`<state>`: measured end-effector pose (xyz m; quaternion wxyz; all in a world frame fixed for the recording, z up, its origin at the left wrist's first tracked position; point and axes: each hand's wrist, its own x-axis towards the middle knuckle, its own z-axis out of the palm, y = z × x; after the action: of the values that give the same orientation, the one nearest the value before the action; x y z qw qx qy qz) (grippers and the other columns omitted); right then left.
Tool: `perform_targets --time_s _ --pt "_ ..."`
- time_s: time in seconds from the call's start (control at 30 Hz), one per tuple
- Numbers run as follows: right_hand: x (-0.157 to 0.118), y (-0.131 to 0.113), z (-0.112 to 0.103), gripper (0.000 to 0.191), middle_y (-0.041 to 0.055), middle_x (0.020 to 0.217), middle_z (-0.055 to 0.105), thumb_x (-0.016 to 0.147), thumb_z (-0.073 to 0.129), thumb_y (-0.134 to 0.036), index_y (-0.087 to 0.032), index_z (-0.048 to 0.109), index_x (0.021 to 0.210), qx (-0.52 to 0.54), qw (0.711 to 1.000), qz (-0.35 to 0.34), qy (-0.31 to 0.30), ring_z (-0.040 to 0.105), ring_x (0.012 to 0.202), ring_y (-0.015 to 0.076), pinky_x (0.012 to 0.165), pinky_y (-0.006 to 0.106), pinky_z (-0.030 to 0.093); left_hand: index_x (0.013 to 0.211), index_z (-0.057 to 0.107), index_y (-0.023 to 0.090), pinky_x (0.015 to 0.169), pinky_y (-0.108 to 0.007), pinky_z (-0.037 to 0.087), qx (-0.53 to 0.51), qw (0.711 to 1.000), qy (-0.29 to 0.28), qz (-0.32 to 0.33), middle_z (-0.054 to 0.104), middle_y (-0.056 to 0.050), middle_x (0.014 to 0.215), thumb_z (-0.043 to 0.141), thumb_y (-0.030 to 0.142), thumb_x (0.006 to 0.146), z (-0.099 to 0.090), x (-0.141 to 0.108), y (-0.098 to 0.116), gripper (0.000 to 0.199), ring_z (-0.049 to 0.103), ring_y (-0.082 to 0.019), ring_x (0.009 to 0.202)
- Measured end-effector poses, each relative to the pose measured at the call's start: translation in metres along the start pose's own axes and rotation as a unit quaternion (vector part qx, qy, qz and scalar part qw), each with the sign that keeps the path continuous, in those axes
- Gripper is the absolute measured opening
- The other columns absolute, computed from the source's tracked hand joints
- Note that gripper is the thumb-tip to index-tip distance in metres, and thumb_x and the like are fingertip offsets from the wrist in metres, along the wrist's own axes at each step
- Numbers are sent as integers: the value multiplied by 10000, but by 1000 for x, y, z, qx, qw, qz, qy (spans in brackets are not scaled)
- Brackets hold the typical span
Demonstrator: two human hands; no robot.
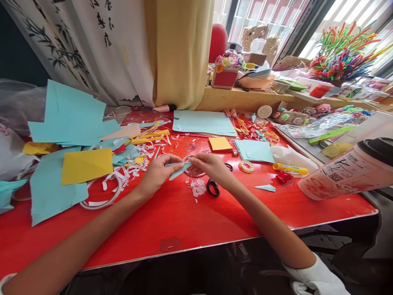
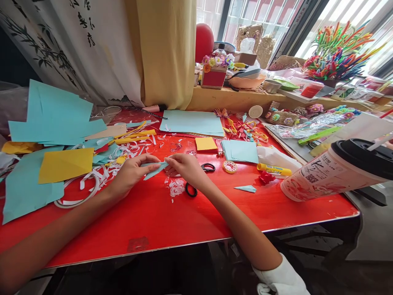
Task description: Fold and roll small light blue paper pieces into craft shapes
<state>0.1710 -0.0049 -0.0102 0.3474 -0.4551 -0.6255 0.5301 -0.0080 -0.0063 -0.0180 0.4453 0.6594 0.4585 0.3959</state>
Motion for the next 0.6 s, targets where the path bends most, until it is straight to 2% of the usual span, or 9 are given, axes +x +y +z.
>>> perform_targets --time_s 0.2,0.3,0.43,0.6 --pt "2 3 -1 193 49 703 672 775 583 -323 -131 595 795 41 998 12 -38 662 637 139 650 281 547 852 623 177 751 -271 433 15 1000 -4 12 638 -31 867 605 403 712 0 0 0 267 567 -168 824" --pt "1 2 0 175 38 671 664 781 571 -313 -139 586 790 32 999 10 -11 657 621 133 635 271 546 887 610 175 713 -262 435 14 1000 -5 6 627 -34 896 592 420 718 0 -1 1 298 563 -159 797" --pt "-1 0 0 201 42 708 663 784 561 -340 -143 589 805 15 999 -20 23 655 636 135 639 270 547 945 567 168 617 -246 426 7 999 -32 -7 590 -6 768 599 407 716 -1 -2 2 332 536 -123 649" --pt "-2 0 0 257 42 713 661 785 555 -391 -139 603 809 -11 999 -31 -37 644 646 128 640 259 534 924 560 176 605 -244 422 11 999 -40 -5 576 1 733 605 363 709 0 -3 3 288 533 -126 646"
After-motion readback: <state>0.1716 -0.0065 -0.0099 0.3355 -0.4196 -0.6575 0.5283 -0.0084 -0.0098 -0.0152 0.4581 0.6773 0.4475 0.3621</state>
